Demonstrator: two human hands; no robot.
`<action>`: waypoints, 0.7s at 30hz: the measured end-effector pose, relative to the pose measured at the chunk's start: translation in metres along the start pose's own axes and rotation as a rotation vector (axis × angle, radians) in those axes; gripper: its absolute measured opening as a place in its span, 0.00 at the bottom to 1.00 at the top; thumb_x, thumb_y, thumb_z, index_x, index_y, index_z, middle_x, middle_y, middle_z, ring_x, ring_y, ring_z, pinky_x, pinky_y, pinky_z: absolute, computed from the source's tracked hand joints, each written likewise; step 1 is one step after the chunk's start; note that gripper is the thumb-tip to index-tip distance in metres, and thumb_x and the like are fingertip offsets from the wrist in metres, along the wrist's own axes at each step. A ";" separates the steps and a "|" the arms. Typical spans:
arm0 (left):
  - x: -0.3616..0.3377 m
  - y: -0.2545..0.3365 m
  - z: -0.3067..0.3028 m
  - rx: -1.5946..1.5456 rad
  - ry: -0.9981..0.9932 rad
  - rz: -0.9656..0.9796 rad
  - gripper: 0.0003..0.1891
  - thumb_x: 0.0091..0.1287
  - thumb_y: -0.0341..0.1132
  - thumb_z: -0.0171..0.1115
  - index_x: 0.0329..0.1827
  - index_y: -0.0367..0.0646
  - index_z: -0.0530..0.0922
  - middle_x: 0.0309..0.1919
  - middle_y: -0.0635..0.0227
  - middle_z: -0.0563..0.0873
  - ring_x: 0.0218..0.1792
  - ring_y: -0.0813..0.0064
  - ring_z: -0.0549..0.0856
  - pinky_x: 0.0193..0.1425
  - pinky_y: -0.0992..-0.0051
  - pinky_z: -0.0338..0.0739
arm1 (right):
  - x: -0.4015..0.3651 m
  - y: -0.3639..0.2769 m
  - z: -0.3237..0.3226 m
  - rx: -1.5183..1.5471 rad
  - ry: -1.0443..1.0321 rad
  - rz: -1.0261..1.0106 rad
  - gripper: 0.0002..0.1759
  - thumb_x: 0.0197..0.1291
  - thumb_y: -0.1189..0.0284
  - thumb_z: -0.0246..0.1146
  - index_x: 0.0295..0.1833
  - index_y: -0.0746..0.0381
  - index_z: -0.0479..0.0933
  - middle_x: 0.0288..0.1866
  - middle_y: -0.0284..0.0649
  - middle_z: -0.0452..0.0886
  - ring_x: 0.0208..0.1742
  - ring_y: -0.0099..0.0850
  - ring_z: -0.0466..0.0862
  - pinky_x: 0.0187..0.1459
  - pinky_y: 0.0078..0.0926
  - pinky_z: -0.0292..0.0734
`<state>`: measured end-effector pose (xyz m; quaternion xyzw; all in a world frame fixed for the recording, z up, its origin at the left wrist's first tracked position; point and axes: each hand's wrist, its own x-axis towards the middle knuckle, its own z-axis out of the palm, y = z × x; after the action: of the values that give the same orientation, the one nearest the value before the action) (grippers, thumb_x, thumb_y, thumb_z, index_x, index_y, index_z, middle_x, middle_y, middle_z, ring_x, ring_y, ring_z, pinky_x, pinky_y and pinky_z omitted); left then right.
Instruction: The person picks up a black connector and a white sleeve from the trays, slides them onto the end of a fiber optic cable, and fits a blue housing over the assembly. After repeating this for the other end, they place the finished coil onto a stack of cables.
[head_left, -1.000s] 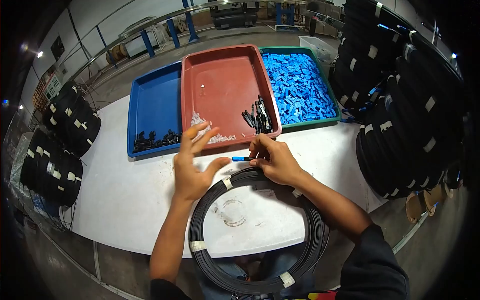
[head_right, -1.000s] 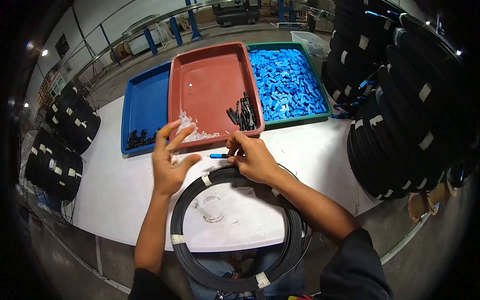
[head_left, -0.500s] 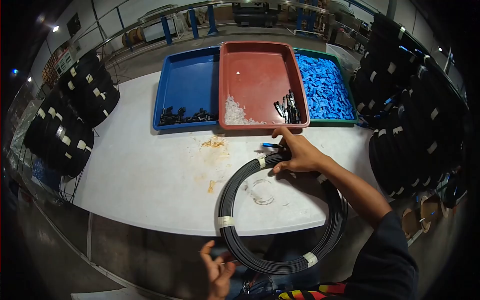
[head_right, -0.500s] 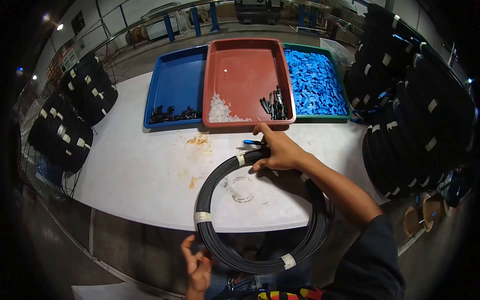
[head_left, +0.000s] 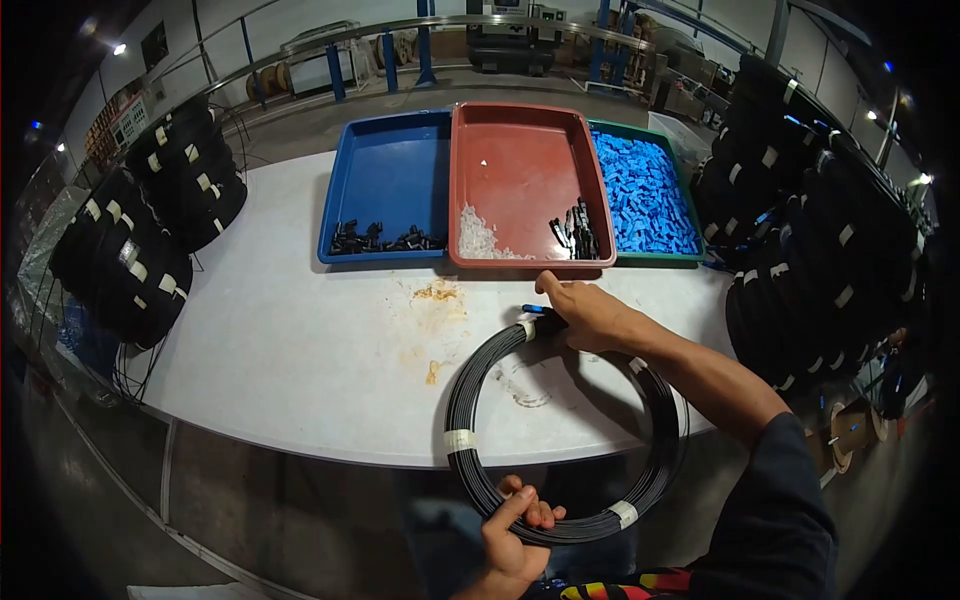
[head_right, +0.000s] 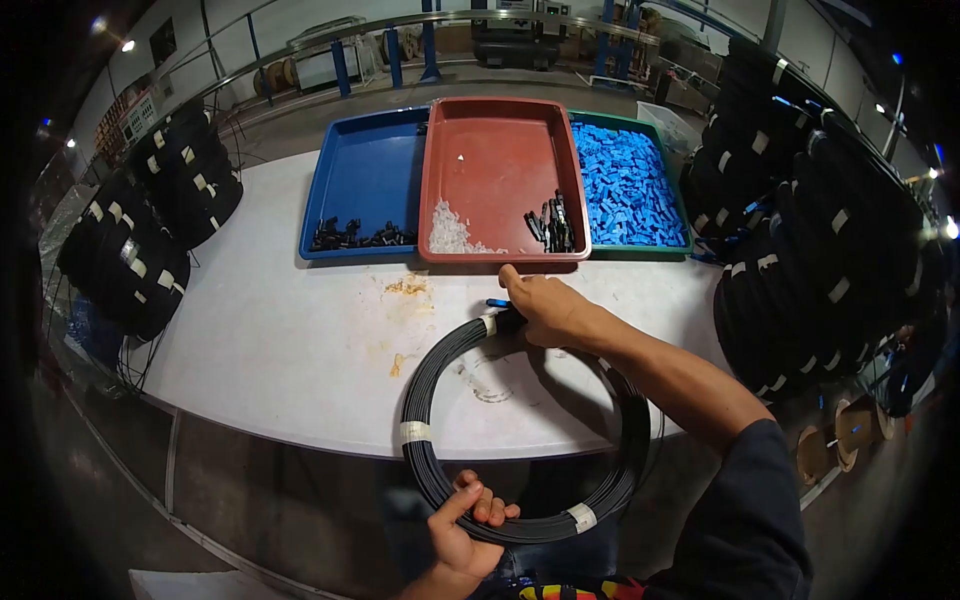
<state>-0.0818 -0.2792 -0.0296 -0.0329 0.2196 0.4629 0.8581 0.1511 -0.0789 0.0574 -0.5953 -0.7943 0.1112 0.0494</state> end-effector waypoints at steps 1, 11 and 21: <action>-0.006 -0.001 0.007 -0.012 0.050 0.029 0.10 0.69 0.26 0.60 0.50 0.49 0.77 0.18 0.72 0.75 0.22 0.72 0.78 0.48 0.60 0.76 | -0.002 -0.006 -0.008 0.023 -0.015 -0.006 0.39 0.46 0.76 0.77 0.61 0.66 0.62 0.43 0.63 0.84 0.48 0.64 0.85 0.52 0.56 0.80; -0.019 0.076 0.087 0.904 -0.256 0.962 0.35 0.59 0.23 0.65 0.71 0.33 0.61 0.22 0.66 0.76 0.24 0.71 0.78 0.44 0.65 0.79 | -0.031 -0.056 -0.147 0.126 0.636 -0.281 0.33 0.46 0.79 0.79 0.58 0.66 0.71 0.37 0.50 0.85 0.38 0.40 0.90 0.39 0.38 0.83; 0.004 0.086 0.062 1.595 -0.913 1.787 0.22 0.57 0.19 0.76 0.52 0.55 0.87 0.20 0.77 0.74 0.16 0.78 0.71 0.22 0.79 0.72 | -0.084 -0.017 -0.091 0.264 0.972 -0.362 0.26 0.47 0.70 0.84 0.51 0.63 0.82 0.46 0.41 0.85 0.47 0.32 0.86 0.49 0.31 0.83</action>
<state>-0.1278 -0.2110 0.0375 0.8071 0.0678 0.5857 0.0300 0.1786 -0.1533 0.1540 -0.4202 -0.7490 -0.0887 0.5045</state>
